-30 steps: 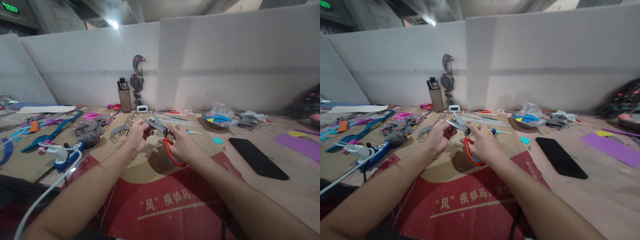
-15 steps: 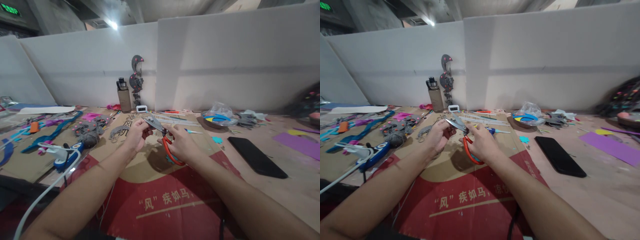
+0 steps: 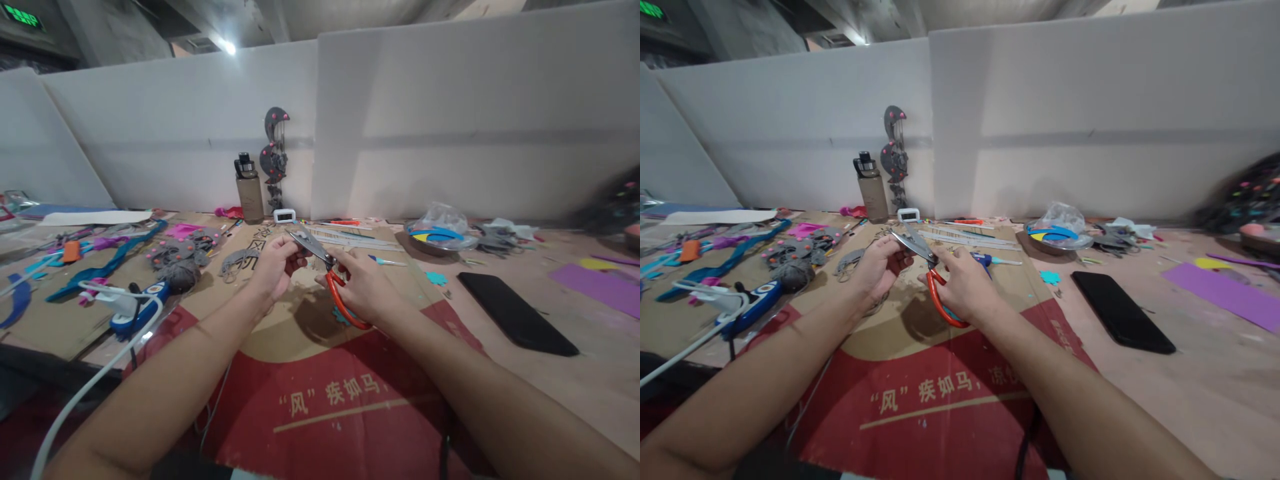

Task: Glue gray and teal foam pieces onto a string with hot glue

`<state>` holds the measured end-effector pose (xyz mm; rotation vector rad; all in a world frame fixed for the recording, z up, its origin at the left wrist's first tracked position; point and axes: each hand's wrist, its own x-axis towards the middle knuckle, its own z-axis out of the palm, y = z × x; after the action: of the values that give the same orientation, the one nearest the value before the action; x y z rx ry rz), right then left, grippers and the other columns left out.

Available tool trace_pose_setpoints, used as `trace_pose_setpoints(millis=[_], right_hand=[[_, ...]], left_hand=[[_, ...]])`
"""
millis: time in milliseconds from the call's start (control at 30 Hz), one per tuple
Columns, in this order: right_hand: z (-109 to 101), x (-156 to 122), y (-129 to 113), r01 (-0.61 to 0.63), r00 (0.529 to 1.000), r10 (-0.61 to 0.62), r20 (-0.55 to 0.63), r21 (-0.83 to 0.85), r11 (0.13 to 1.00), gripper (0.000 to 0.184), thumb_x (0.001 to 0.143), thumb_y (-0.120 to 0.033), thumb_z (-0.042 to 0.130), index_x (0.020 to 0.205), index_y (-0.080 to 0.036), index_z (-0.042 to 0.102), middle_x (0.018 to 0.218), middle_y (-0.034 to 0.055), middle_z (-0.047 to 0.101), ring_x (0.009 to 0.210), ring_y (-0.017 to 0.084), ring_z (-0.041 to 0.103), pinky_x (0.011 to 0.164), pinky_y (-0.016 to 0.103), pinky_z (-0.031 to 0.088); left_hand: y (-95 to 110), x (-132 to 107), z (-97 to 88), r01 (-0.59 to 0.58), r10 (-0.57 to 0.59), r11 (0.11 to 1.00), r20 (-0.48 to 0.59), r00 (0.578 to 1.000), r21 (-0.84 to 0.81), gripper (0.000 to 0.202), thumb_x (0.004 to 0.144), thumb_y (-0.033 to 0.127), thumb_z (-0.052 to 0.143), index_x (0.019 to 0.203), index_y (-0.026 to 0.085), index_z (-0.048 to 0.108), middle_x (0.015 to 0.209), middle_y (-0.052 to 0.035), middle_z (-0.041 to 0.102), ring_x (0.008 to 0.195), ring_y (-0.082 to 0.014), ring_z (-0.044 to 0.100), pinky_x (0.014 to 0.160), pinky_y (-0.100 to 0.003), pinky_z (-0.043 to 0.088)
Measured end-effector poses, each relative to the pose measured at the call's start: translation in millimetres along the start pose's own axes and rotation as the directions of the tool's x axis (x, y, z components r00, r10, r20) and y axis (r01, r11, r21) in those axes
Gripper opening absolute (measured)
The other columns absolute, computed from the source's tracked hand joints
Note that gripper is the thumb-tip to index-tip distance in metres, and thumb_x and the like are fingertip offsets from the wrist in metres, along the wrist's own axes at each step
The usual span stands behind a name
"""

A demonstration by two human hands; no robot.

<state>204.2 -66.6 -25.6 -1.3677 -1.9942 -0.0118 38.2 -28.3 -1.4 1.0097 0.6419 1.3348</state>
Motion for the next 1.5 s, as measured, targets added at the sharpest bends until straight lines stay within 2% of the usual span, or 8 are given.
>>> trace_pose_setpoints(millis=[333,533,700,833,933,1067,1333,1500], right_hand=[[-1,0,-4,-0.019,1.000,0.020,-0.011,0.043,0.999,0.051,0.079,-0.043,0.057,0.126,-0.026,0.049,0.095,0.0081,0.051,0.081,0.019,0.053,0.072,0.030,0.043],[-8,6,0,-0.204,0.978,0.197,0.067,0.122,0.971,0.049,0.080,-0.053,0.051,0.120,-0.023,0.051,0.098,0.0092,0.059,0.082,0.019,0.057,0.072,0.030,0.043],[-12,9,6,-0.361,0.914,0.337,0.224,0.073,0.930,0.044,0.080,-0.053,0.052,0.110,-0.022,0.057,0.083,0.0072,0.067,0.069,0.020,0.061,0.059,0.026,0.040],[-7,7,10,-0.340,0.914,0.340,0.221,-0.036,0.940,0.037,0.080,-0.045,0.053,0.107,-0.021,0.059,0.077,0.0075,0.068,0.059,0.018,0.058,0.053,0.026,0.036],[-2,5,11,-0.313,0.920,0.323,0.221,-0.079,0.946,0.034,0.080,-0.040,0.053,0.106,-0.019,0.059,0.077,0.0087,0.067,0.057,0.017,0.058,0.052,0.025,0.035],[0,5,11,-0.294,0.920,0.313,0.234,-0.110,0.949,0.031,0.079,-0.036,0.052,0.103,-0.018,0.060,0.082,0.0115,0.068,0.065,0.020,0.061,0.054,0.026,0.037],[-5,5,8,-0.261,0.903,0.326,0.279,-0.244,0.934,0.034,0.080,-0.038,0.047,0.100,-0.016,0.062,0.088,0.0142,0.067,0.071,0.022,0.061,0.059,0.029,0.038],[-2,1,7,-0.220,0.908,0.307,0.286,-0.299,0.929,0.036,0.078,-0.038,0.048,0.100,-0.013,0.062,0.089,0.0167,0.065,0.076,0.024,0.061,0.064,0.032,0.041]], left_hand=[[0,1,-1.6,-0.021,0.021,1.000,0.010,1.000,-0.014,0.012,0.061,0.015,0.066,0.066,0.015,0.055,0.066,-0.0009,0.063,0.060,-0.0096,0.059,0.054,-0.020,0.042],[-6,10,-11.0,0.098,-0.089,0.983,-0.067,0.994,0.154,0.014,0.060,0.015,0.065,0.069,0.015,0.054,0.062,-0.0022,0.062,0.058,-0.0126,0.062,0.048,-0.020,0.042],[-8,12,-23.6,0.164,-0.321,0.716,0.112,0.940,0.679,0.021,0.057,0.013,0.066,0.078,0.017,0.061,0.054,-0.0039,0.063,0.044,-0.0146,0.057,0.041,-0.021,0.037],[-3,10,-31.7,0.005,-0.469,0.511,0.274,0.839,0.860,0.007,0.060,0.018,0.063,0.063,0.021,0.068,0.049,-0.0003,0.061,0.039,-0.0114,0.050,0.039,-0.019,0.032],[-3,12,-37.1,-0.157,-0.350,0.406,0.312,0.883,0.900,0.009,0.056,0.018,0.066,0.048,0.022,0.066,0.040,0.0023,0.055,0.034,-0.0089,0.042,0.037,-0.019,0.024],[-6,15,-39.1,-0.250,-0.171,0.369,0.329,0.929,0.895,0.012,0.049,0.014,0.070,0.054,0.024,0.069,0.046,0.0020,0.059,0.039,-0.0100,0.046,0.039,-0.019,0.025],[-6,15,-39.9,0.017,-0.325,0.460,0.151,0.934,0.888,0.004,0.059,0.023,0.067,0.056,0.020,0.067,0.040,-0.0003,0.055,0.030,-0.0119,0.044,0.034,-0.021,0.027],[-5,16,-40.9,-0.056,-0.309,0.347,0.171,0.936,0.936,0.016,0.064,0.028,0.065,0.050,0.020,0.063,0.041,-0.0009,0.055,0.032,-0.0113,0.044,0.037,-0.021,0.029]])
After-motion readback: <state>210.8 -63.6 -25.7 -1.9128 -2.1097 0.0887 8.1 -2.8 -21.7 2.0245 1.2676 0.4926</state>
